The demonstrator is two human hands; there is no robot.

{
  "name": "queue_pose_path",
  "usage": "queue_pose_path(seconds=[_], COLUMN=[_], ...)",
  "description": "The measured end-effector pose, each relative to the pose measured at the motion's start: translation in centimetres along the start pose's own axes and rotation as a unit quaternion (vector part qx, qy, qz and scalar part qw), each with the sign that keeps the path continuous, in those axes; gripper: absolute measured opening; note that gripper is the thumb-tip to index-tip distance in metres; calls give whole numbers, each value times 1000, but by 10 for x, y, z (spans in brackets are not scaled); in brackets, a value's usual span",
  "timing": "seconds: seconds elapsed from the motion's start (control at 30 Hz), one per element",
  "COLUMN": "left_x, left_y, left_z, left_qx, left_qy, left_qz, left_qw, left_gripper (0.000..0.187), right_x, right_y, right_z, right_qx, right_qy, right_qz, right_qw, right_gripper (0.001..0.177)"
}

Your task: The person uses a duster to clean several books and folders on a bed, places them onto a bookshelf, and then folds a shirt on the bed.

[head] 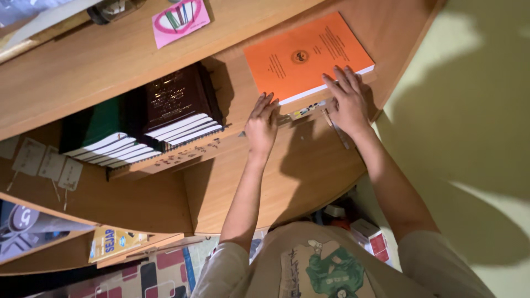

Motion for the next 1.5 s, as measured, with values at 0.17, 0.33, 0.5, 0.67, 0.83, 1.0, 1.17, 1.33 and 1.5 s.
queue_pose_path(seconds=[0.17, 0.33, 0.5, 0.67, 0.83, 1.0, 1.17, 1.33, 1.5], left_x=[1, -6, -20, -50, -98, -137, -176, -216, -260], left_y=[-1, -6, 0, -5, -25, -43, -49, -50, -39], left_z=[-2, 8, 27, 55, 89, 113, 112, 103, 91], left_qx=[-11, 4, -3, -16, -84, -167, -234, -294, -370], left_qy=[28, 13, -41, -83, -151, -177, -172, -193, -242], left_qz=[5, -8, -20, -74, -133, -174, -251, -327, -414], left_qw=[1000, 1000, 999, 994, 976, 954, 923, 877, 796], left_gripper=[13, 21, 61, 69, 59, 34, 17, 16, 17], right_x=[-4, -14, -38, -82, -153, -252, -359, -460, -504], right_y=[-4, -13, -8, 6, 13, 7, -16, -33, -21], right_z=[4, 3, 0, 3, 27, 66, 89, 66, -11], right_qx=[-36, -77, 66, 160, 234, 282, 207, 165, 173], right_qy=[-5, -31, -50, -92, -172, -338, -424, -534, -579], right_qz=[-12, -57, -31, -16, 5, -9, 45, 106, 198], right_qw=[999, 995, 996, 983, 957, 898, 881, 822, 772], right_gripper=[73, 92, 95, 95, 85, 83, 83, 81, 85])
Point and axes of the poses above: each hand's wrist, its own x-axis towards the middle knuckle, its own y-axis out of the back of the hand, z = x × y, the point moved 6 cm from there along x, towards the middle knuckle, and after that the axes turned 12 degrees about -y, right-handed, at the moved point
